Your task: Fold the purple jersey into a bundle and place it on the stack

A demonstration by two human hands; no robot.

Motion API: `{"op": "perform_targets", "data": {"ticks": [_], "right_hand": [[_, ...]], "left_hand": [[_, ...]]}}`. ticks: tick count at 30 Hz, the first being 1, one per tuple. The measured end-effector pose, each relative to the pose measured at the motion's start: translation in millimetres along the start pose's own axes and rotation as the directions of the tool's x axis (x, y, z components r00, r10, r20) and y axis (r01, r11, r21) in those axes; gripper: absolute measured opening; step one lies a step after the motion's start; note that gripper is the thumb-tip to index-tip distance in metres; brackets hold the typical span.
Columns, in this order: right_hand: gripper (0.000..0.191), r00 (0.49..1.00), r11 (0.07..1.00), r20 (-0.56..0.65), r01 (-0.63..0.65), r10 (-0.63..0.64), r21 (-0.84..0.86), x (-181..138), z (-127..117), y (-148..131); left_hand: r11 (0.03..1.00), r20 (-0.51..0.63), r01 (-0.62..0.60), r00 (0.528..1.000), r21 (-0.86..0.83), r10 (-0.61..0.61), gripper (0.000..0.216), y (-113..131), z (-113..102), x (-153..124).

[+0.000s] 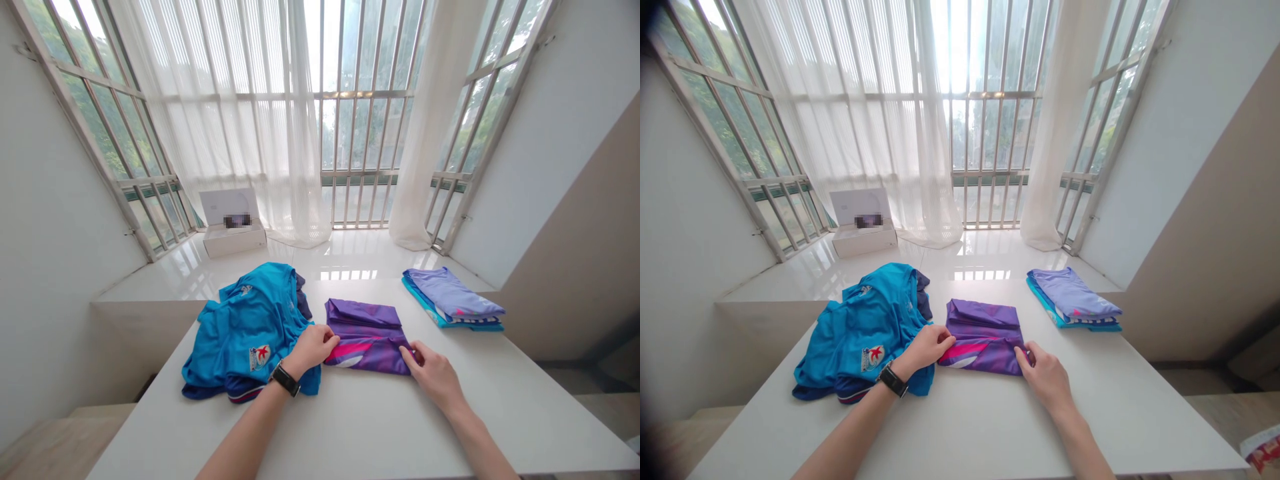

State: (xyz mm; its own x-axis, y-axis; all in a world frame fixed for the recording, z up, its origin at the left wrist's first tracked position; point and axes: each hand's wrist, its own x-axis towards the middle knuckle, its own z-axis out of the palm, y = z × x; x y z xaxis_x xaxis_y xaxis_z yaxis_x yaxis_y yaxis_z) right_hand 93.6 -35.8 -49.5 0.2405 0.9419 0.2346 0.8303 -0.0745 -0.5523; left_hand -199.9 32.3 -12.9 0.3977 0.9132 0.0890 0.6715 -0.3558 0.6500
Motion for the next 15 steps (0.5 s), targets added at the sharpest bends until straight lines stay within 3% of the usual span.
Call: {"op": "perform_targets", "data": {"ticks": [5,15], "right_hand": [[0.033,1.0,1.0,0.015,-0.007,0.008,-0.012,0,0,0],[0.034,1.0,1.0,0.015,-0.003,0.003,-0.008,1,1,1]], "left_hand": [[1.0,0.02,0.015,1.0,-0.008,-0.014,0.019,-1,3,-1],[0.989,-0.044,-0.03,0.999,-0.146,0.024,0.014,-9,12,3]]}}
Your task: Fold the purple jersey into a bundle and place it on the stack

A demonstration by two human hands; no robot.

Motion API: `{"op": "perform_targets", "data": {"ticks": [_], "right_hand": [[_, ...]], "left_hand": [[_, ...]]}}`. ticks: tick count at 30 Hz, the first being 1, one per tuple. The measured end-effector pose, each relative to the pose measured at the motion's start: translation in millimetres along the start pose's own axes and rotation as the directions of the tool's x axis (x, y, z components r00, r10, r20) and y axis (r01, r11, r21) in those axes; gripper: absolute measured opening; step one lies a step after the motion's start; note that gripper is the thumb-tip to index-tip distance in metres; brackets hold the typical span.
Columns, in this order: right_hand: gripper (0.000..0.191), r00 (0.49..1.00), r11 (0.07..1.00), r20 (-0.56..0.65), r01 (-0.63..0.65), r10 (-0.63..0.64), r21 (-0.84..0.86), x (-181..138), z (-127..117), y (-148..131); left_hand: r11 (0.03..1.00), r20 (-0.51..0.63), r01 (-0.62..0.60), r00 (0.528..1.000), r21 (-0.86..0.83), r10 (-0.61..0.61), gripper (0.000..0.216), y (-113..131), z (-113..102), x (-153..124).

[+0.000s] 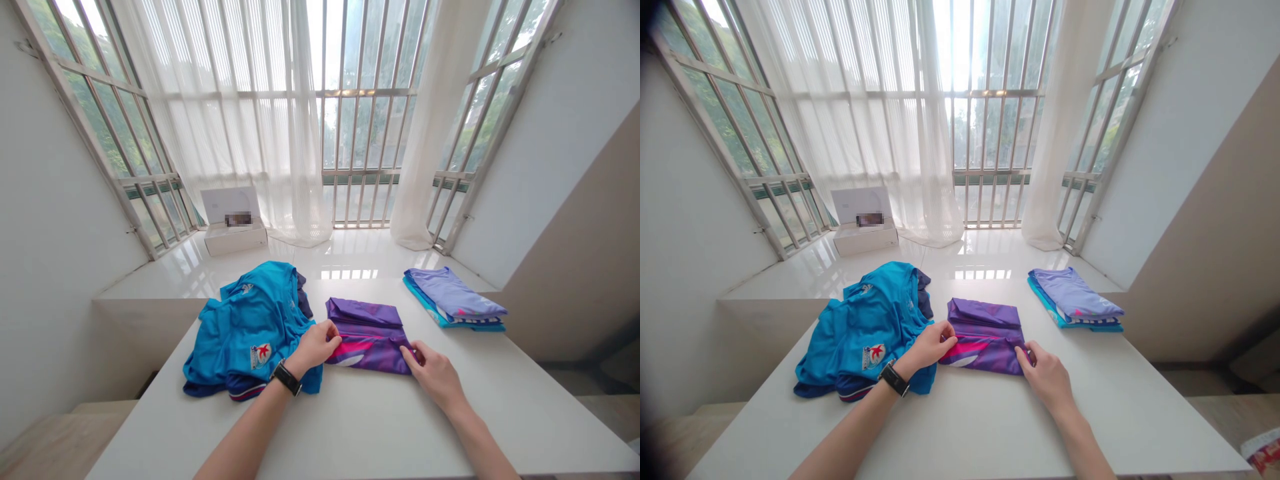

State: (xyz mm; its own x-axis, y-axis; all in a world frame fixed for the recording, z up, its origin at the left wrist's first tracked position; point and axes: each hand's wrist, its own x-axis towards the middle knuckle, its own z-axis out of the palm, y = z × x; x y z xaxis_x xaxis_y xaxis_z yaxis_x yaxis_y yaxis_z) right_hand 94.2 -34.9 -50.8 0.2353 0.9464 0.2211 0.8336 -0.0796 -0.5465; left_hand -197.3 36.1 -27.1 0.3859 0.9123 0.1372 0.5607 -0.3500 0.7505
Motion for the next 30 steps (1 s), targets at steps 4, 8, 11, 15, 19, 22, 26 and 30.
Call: {"op": "perform_targets", "data": {"ticks": [4,8,11,15,19,22,26,30], "right_hand": [[0.033,1.0,1.0,-0.001,-0.002,0.002,0.0,0,-1,-1],[0.033,1.0,1.0,0.01,-0.021,0.021,-0.005,0,-1,-2],[0.032,0.999,0.999,0.008,-0.037,0.037,0.011,0,-1,-2],[0.032,0.999,0.998,-0.006,-0.051,0.051,0.044,0,0,-1],[0.032,0.998,0.997,-0.01,-0.057,0.058,0.059,0,1,2],[0.033,0.999,0.995,-0.026,-0.039,0.042,0.087,1,3,3],[0.038,0.996,0.996,-0.093,0.003,0.005,0.09,1,4,3],[0.035,0.993,0.995,-0.111,0.041,-0.031,0.088,0,2,2]], "left_hand": [[0.999,-0.011,0.021,1.0,-0.041,-0.021,0.015,3,3,1],[0.996,-0.052,0.035,0.998,-0.085,-0.04,0.014,5,5,2],[0.997,-0.095,0.001,0.995,-0.081,-0.009,0.01,3,6,3],[0.998,-0.104,-0.007,0.995,-0.055,0.001,0.009,0,6,4],[1.0,-0.102,0.022,0.994,-0.019,-0.024,0.01,1,7,3],[0.999,-0.106,0.03,0.994,0.031,-0.027,0.01,4,6,1],[0.991,-0.099,-0.017,0.995,0.13,0.03,0.011,9,6,-3],[0.976,-0.075,-0.027,0.996,0.217,0.044,0.013,12,6,-4]]}}
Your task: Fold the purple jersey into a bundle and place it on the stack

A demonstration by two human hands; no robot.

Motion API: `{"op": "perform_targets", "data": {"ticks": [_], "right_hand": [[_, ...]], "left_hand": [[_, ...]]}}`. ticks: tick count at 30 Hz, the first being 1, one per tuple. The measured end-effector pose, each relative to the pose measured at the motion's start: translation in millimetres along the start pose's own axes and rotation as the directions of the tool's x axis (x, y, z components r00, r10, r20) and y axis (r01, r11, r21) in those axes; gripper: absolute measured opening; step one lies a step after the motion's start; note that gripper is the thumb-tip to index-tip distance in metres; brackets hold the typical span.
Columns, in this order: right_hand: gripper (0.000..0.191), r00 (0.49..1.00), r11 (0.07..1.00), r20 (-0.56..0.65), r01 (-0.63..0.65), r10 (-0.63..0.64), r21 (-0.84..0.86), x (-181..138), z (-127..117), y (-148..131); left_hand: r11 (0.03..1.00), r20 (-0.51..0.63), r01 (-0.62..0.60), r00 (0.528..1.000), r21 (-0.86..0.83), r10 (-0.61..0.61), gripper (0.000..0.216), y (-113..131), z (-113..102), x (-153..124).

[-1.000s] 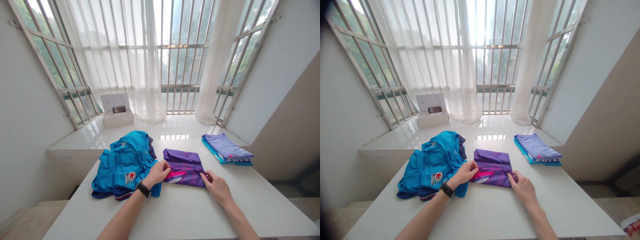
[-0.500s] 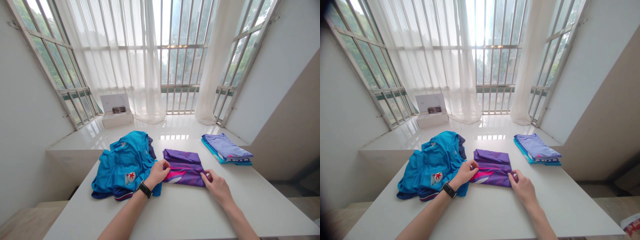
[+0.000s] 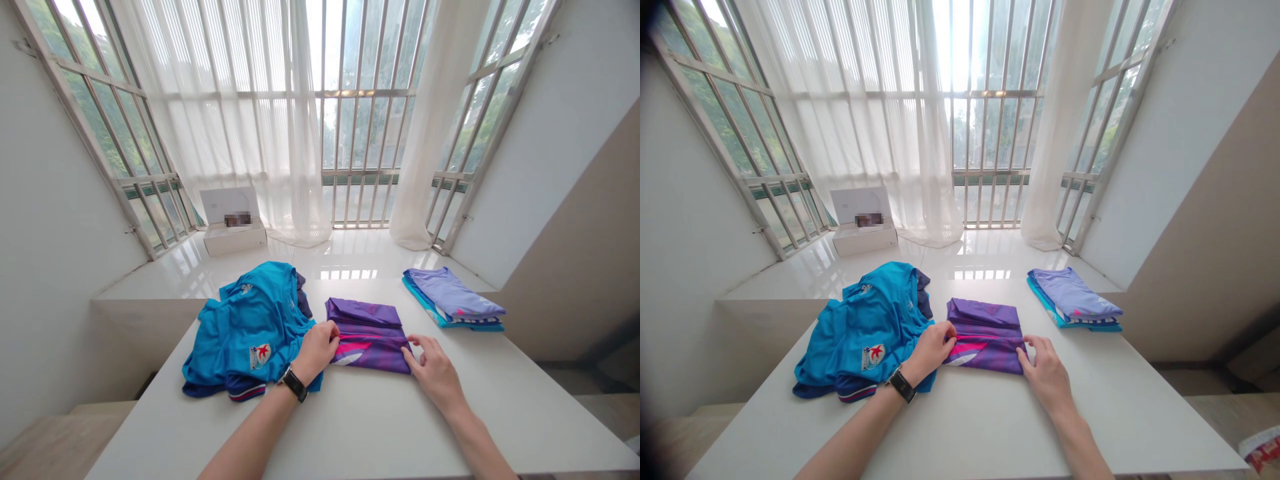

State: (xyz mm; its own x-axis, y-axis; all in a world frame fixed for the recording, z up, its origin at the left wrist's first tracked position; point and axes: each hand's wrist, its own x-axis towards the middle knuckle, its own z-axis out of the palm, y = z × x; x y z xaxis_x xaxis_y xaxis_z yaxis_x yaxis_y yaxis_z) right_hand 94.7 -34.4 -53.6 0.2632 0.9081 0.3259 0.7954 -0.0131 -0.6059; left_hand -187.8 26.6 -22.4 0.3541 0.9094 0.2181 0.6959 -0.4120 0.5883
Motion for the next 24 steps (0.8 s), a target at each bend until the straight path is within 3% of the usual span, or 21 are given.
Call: {"op": "perform_targets", "data": {"ticks": [7,10,12,14,16,19,21,24], "right_hand": [[0.03,0.996,0.998,0.085,0.017,-0.012,-0.056,-2,-4,-4],[0.031,0.993,0.994,0.119,0.024,-0.01,-0.11,-4,-8,-10],[0.029,0.989,0.988,0.149,0.034,-0.012,-0.149,-7,-14,-13],[0.027,0.985,0.979,0.17,0.042,-0.008,-0.2,-12,-21,-17],[0.026,0.981,0.963,0.193,0.041,0.011,-0.267,-21,-27,-22],[0.029,0.963,0.947,0.266,0.047,0.041,-0.317,-44,-27,-39],[0.03,0.938,0.965,0.346,0.088,0.003,-0.247,-63,-22,-59],[0.027,0.853,0.977,0.488,0.211,-0.182,-0.005,-83,-14,-90]], "left_hand": [[0.97,0.012,-0.06,0.998,0.235,0.059,0.013,7,-5,-1],[0.937,0.035,-0.253,0.967,0.241,0.252,0.016,17,-7,-7],[0.878,0.104,-0.414,0.91,0.239,0.401,0.024,24,-6,-13],[0.82,0.178,-0.508,0.861,0.263,0.476,0.029,30,-3,-18],[0.806,0.201,-0.507,0.862,0.306,0.465,0.031,34,-1,-20],[0.838,0.159,-0.416,0.91,0.354,0.384,0.037,34,0,-20],[0.862,0.119,-0.359,0.933,0.357,0.339,0.039,33,-3,-20],[0.893,0.083,-0.308,0.951,0.328,0.298,0.032,31,-8,-21]]}}
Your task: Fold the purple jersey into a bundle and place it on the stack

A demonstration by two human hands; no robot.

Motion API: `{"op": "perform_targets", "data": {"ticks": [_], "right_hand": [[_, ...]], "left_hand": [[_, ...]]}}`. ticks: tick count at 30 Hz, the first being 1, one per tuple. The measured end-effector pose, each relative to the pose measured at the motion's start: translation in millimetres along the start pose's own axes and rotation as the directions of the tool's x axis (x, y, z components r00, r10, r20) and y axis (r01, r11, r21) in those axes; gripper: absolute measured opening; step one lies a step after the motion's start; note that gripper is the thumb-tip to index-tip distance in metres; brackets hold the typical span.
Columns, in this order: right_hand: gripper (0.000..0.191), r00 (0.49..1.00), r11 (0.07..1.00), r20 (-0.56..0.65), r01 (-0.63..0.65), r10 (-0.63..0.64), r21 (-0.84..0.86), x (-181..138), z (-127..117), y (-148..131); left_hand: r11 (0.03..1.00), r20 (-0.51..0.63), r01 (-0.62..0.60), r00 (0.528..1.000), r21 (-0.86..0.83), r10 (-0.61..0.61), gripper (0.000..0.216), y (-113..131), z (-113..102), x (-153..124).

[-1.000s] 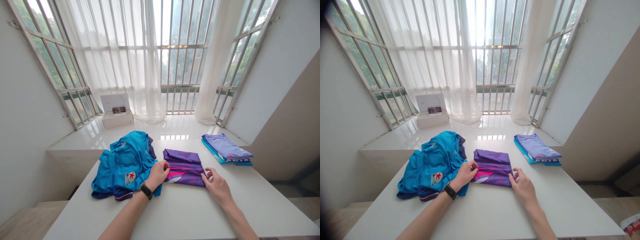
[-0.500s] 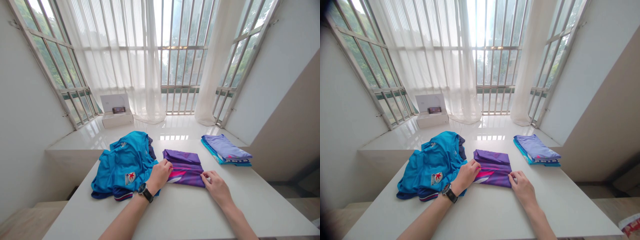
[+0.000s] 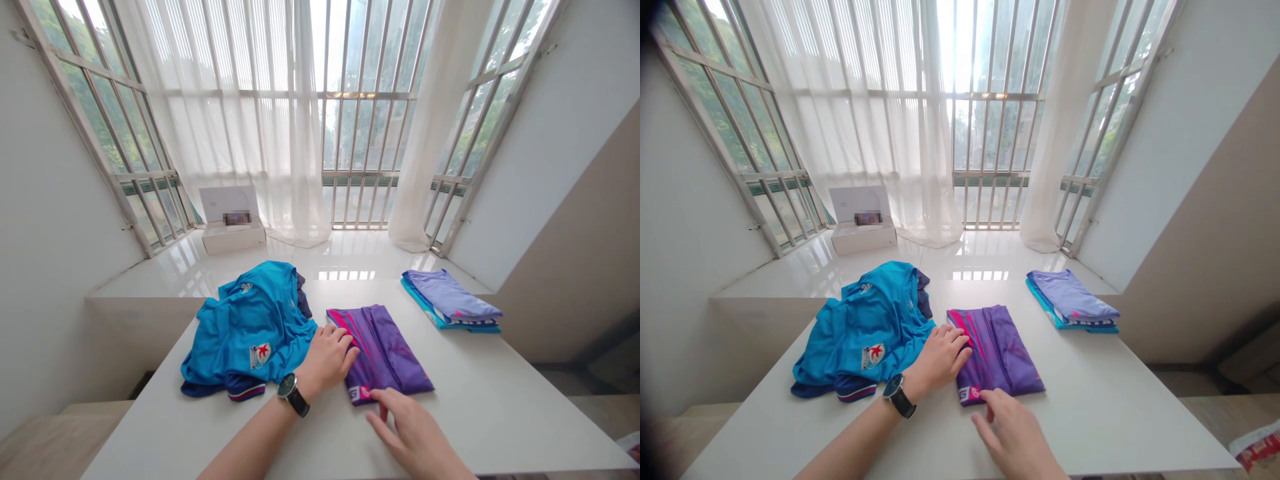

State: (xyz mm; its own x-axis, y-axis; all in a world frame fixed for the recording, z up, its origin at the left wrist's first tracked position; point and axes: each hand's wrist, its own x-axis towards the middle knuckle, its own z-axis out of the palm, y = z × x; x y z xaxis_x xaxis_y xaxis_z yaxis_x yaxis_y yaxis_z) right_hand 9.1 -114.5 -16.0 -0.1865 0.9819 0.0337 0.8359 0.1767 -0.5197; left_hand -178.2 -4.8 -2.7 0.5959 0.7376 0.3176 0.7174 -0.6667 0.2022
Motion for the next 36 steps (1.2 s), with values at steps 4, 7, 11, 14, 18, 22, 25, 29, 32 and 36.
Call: {"op": "perform_targets", "data": {"ticks": [4,7,11,14,18,22,25,29,32,36], "right_hand": [[0.035,0.996,0.988,-0.056,0.069,-0.062,0.137,7,-10,-7],[0.031,0.961,0.998,-0.275,-0.02,0.035,0.059,18,-29,21],[0.025,0.972,0.997,-0.235,0.009,-0.026,-0.07,20,-34,55],[0.024,0.974,0.996,-0.216,0.049,-0.063,-0.072,12,-20,58],[0.027,0.979,0.996,-0.203,0.003,-0.02,-0.087,8,-2,35],[0.025,0.996,0.998,-0.09,0.012,-0.017,-0.057,17,4,-9],[0.023,0.986,0.984,0.044,0.158,-0.162,0.084,30,-10,-32],[0.025,0.973,0.949,0.006,0.226,-0.233,0.221,55,-51,-14],[0.026,0.989,0.983,0.052,0.128,-0.136,0.134,72,-74,20],[0.024,0.974,0.995,0.211,0.06,-0.076,0.082,81,-78,46]], "left_hand": [[0.997,0.081,-0.01,0.997,-0.081,0.017,0.032,0,-3,-3],[0.988,0.174,-0.053,0.982,-0.147,0.079,0.044,1,-2,-4],[0.981,0.23,-0.087,0.965,-0.174,0.127,0.056,-1,-1,-5],[0.973,0.24,-0.138,0.954,-0.183,0.18,0.064,-6,-6,-5],[0.983,0.198,-0.143,0.967,-0.113,0.163,0.051,-16,-14,-2],[0.999,0.119,-0.026,0.993,0.036,0.022,0.025,-29,-15,2],[0.996,0.115,0.028,0.993,0.079,-0.037,0.029,-37,-14,4],[0.996,0.054,0.055,0.997,-0.063,-0.052,0.021,-36,-13,6],[0.988,0.091,0.004,0.996,-0.153,0.01,0.013,-30,-14,5],[0.987,0.196,0.012,0.98,-0.161,0.02,0.021,-27,-16,2]]}}
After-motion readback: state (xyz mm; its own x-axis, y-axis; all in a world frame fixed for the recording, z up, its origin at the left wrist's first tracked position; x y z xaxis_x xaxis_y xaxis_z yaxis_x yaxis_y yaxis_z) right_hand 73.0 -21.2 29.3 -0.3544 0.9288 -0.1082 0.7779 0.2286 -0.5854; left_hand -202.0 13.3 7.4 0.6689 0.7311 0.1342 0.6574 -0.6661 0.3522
